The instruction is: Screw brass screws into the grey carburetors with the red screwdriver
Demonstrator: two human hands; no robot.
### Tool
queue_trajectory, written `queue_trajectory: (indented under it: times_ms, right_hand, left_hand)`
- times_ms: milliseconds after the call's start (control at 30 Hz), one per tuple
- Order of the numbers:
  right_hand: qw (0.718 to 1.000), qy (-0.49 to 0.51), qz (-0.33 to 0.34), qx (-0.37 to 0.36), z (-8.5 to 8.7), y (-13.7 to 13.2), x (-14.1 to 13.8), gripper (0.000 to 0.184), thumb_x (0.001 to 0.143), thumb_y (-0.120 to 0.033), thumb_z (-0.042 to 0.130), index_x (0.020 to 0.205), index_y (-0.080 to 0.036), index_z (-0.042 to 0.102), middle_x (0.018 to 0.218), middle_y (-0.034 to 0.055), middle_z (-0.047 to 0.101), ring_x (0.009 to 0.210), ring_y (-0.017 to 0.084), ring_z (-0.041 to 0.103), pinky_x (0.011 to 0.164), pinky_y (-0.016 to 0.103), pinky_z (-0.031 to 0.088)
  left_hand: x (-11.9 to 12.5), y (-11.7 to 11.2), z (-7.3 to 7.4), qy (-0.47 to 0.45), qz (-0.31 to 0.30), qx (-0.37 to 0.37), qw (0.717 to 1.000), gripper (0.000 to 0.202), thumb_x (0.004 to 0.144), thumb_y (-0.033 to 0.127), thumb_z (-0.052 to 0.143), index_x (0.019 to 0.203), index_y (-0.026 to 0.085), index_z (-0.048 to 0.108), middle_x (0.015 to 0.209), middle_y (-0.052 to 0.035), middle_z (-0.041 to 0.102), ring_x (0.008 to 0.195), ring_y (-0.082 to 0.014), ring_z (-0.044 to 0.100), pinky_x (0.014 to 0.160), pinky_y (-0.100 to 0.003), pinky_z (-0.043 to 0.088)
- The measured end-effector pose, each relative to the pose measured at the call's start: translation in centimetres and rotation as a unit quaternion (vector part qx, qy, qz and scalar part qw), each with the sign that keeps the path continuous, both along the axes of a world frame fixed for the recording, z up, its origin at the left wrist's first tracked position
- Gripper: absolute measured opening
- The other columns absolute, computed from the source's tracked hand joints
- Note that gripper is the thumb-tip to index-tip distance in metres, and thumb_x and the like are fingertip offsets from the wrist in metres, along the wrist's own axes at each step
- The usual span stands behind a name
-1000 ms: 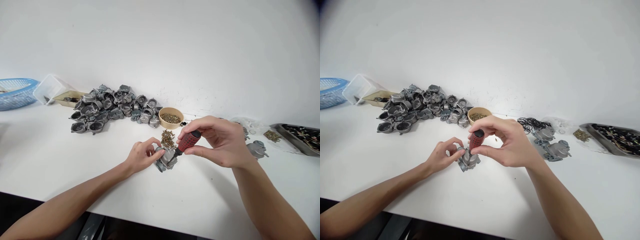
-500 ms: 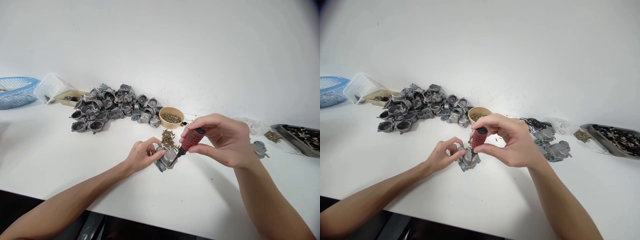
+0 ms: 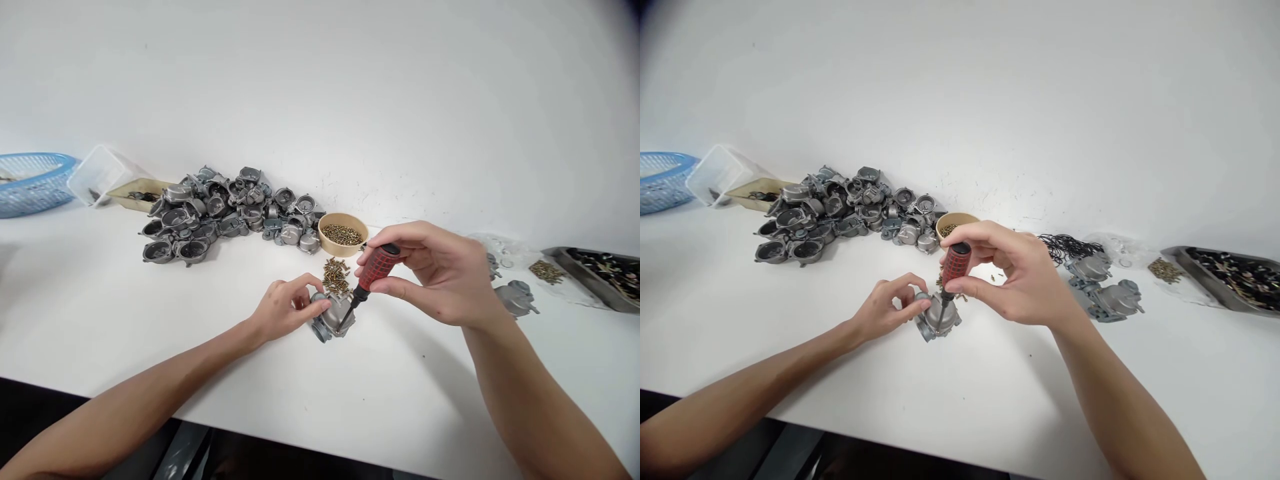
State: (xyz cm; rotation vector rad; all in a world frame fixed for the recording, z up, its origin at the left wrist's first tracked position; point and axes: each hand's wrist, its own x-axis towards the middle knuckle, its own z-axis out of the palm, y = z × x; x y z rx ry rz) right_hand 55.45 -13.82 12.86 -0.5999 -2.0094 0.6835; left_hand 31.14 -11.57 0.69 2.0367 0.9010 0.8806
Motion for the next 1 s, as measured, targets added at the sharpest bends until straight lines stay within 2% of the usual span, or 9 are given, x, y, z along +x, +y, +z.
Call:
queue_trajectory:
  times_ms: [167, 267, 333, 400, 500, 567, 700, 867, 1000]
  right_hand:
    - [0.999, -0.003, 0.051, 0.010, 0.5, -0.6, -0.5, 0.042, 0.089, -0.008, 0.072, 0.128, -0.021, 0.068, 0.107, 0.0088, 0.075, 0.084, 0.020, 0.076, 0.076, 0.038, 0.068]
    - [0.996, 0.011, 0.072, 0.050, 0.4, -0.5, -1.0, 0.053, 0.085, -0.006, 0.075, 0.134, -0.025, 0.065, 0.103, 0.0067, 0.074, 0.079, 0.018, 0.074, 0.069, 0.035, 0.067]
    - [0.992, 0.019, 0.066, 0.102, 0.3, -0.3, -1.2, 0.058, 0.078, -0.010, 0.084, 0.132, -0.027, 0.067, 0.098, 0.0045, 0.072, 0.074, 0.016, 0.071, 0.065, 0.031, 0.065]
    - [0.989, 0.003, 0.059, 0.133, 0.1, -0.3, -1.4, 0.056, 0.079, -0.016, 0.085, 0.131, -0.026, 0.068, 0.102, 0.0057, 0.070, 0.072, 0.015, 0.070, 0.064, 0.030, 0.063]
    - [0.992, -0.052, 0.066, 0.097, 0.1, -0.5, -1.8, 0.055, 0.093, -0.016, 0.068, 0.146, -0.027, 0.056, 0.110, 0.0083, 0.070, 0.083, 0.018, 0.071, 0.072, 0.035, 0.063]
    - [0.992, -0.067, 0.063, 0.084, 0.1, -0.6, -2.0, 0.058, 0.096, -0.014, 0.062, 0.150, -0.030, 0.051, 0.102, 0.0061, 0.072, 0.083, 0.019, 0.070, 0.073, 0.036, 0.062]
    - [0.988, -0.053, 0.002, 0.143, -0.2, -0.5, -2.5, 0.054, 0.088, -0.017, 0.075, 0.138, -0.031, 0.061, 0.085, 0.0021, 0.070, 0.075, 0.017, 0.065, 0.070, 0.034, 0.060]
    - [0.995, -0.055, 0.072, 0.050, -0.6, -0.4, -2.5, 0.049, 0.098, -0.017, 0.058, 0.145, -0.028, 0.053, 0.126, 0.0107, 0.068, 0.089, 0.019, 0.070, 0.078, 0.038, 0.063]
    - [0.992, -0.023, 0.055, 0.114, -0.7, -0.3, -2.5, 0.051, 0.089, -0.016, 0.074, 0.136, -0.029, 0.062, 0.100, 0.0051, 0.074, 0.077, 0.017, 0.069, 0.065, 0.031, 0.063]
  left_hand:
    - [0.0, 0.0, 0.0, 0.012, 0.016, 0.003, 1.000, 0.025, 0.094, 0.045, 0.063, 0.100, 0.020, 0.061, 0.054, 0.0092, 0.055, 0.048, -0.0086, 0.046, 0.057, -0.020, 0.040]
    - [0.0, 0.0, 0.0, 0.016, 0.018, 0.006, 1.000, 0.026, 0.094, 0.045, 0.063, 0.099, 0.021, 0.061, 0.054, 0.0096, 0.053, 0.048, -0.0085, 0.044, 0.056, -0.020, 0.040]
    - [0.0, 0.0, 0.0, 0.014, 0.015, 0.007, 1.000, 0.026, 0.094, 0.045, 0.064, 0.099, 0.020, 0.061, 0.054, 0.0096, 0.053, 0.048, -0.0083, 0.044, 0.056, -0.019, 0.040]
    - [0.0, 0.0, 0.0, 0.011, 0.013, 0.010, 1.000, 0.025, 0.094, 0.045, 0.064, 0.099, 0.020, 0.061, 0.054, 0.0095, 0.053, 0.048, -0.0082, 0.045, 0.056, -0.019, 0.040]
    - [0.0, 0.0, 0.0, 0.006, 0.015, 0.018, 1.000, 0.024, 0.093, 0.044, 0.064, 0.098, 0.020, 0.061, 0.053, 0.0093, 0.055, 0.047, -0.0082, 0.044, 0.055, -0.019, 0.039]
    - [0.0, 0.0, 0.0, 0.006, 0.013, 0.019, 1.000, 0.024, 0.094, 0.044, 0.064, 0.098, 0.020, 0.062, 0.052, 0.0091, 0.055, 0.047, -0.0083, 0.045, 0.055, -0.019, 0.039]
    - [0.0, 0.0, 0.0, 0.008, 0.012, 0.014, 1.000, 0.027, 0.094, 0.047, 0.063, 0.100, 0.020, 0.063, 0.052, 0.0089, 0.054, 0.047, -0.0086, 0.046, 0.055, -0.019, 0.041]
    - [0.0, 0.1, -0.1, 0.008, 0.020, 0.031, 0.999, 0.026, 0.093, 0.046, 0.064, 0.097, 0.020, 0.063, 0.054, 0.0084, 0.056, 0.047, -0.0083, 0.046, 0.055, -0.019, 0.040]
    - [0.0, 0.1, -0.2, 0.000, 0.018, 0.040, 0.999, 0.026, 0.093, 0.046, 0.063, 0.097, 0.020, 0.062, 0.052, 0.0086, 0.055, 0.046, -0.0081, 0.046, 0.053, -0.019, 0.039]
